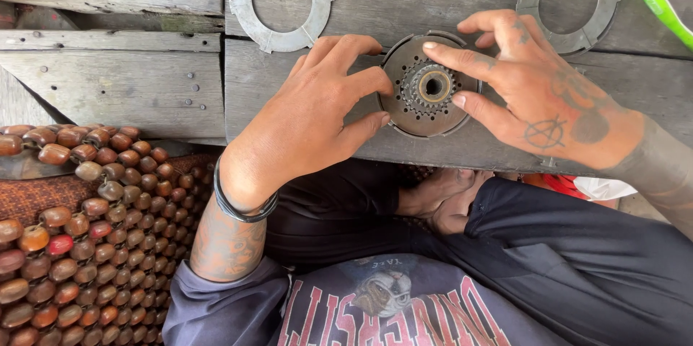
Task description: Assembling motorcycle clutch plates into a clutch basket and cleaning parts with a toothbrush.
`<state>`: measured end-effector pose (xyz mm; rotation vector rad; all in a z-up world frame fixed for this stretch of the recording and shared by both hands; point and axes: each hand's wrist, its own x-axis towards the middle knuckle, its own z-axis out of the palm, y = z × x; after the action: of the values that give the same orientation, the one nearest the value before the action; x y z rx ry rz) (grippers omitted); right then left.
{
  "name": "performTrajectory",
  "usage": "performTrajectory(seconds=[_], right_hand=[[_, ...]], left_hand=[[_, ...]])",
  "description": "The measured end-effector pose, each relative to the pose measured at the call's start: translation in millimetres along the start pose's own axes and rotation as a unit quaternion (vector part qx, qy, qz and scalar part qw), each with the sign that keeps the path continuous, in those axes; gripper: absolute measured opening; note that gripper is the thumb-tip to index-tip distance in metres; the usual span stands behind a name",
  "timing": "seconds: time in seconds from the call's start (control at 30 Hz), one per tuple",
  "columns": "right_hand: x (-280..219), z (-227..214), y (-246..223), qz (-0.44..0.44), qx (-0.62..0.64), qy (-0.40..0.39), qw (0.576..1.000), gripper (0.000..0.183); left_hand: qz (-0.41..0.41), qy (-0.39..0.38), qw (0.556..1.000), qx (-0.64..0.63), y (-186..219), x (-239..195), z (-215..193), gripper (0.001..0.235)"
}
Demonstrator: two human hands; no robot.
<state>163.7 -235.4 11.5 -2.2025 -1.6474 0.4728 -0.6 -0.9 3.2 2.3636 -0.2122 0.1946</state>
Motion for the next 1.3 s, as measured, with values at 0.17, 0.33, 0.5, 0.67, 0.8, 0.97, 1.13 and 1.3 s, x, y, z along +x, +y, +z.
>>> performTrajectory(seconds=[0.17,0.33,0.5,0.67,0.8,0.97,1.13,1.3], right_hand=[[2,3,3,-0.030,-0.039,0.003,0.999,0.064],[-4,-20,-1,-0.024,-0.014,0.046,0.999,0.053],[-39,-32,33,0.013,0.037,0.143,0.989,0.059],[-88,-15,98,0.041,0.071,0.173,0.982,0.069],[-108,-9,110,0.085,0.064,0.171,0.980,0.073],[-113,-14,96,0.097,0.079,0.180,0.976,0.071],[-120,-12,91,0.084,-0.003,0.165,0.983,0.067],[-126,-15,89,0.078,-0.027,0.157,0.984,0.064]], left_hand=[[-0.007,0.004,1.000,-0.004,0,-1,-1,0.037],[0.003,0.063,0.998,0.030,0,3,-14,0.045],[-0.091,0.094,0.980,0.150,-23,-4,-16,0.085],[-0.204,0.071,0.957,0.195,-54,-11,-13,0.129],[-0.215,0.072,0.953,0.200,-66,-12,-10,0.127],[-0.182,0.097,0.948,0.241,-66,-5,-12,0.116],[-0.143,0.103,0.953,0.248,-64,6,-15,0.101],[-0.122,0.110,0.965,0.203,-47,17,-15,0.085]])
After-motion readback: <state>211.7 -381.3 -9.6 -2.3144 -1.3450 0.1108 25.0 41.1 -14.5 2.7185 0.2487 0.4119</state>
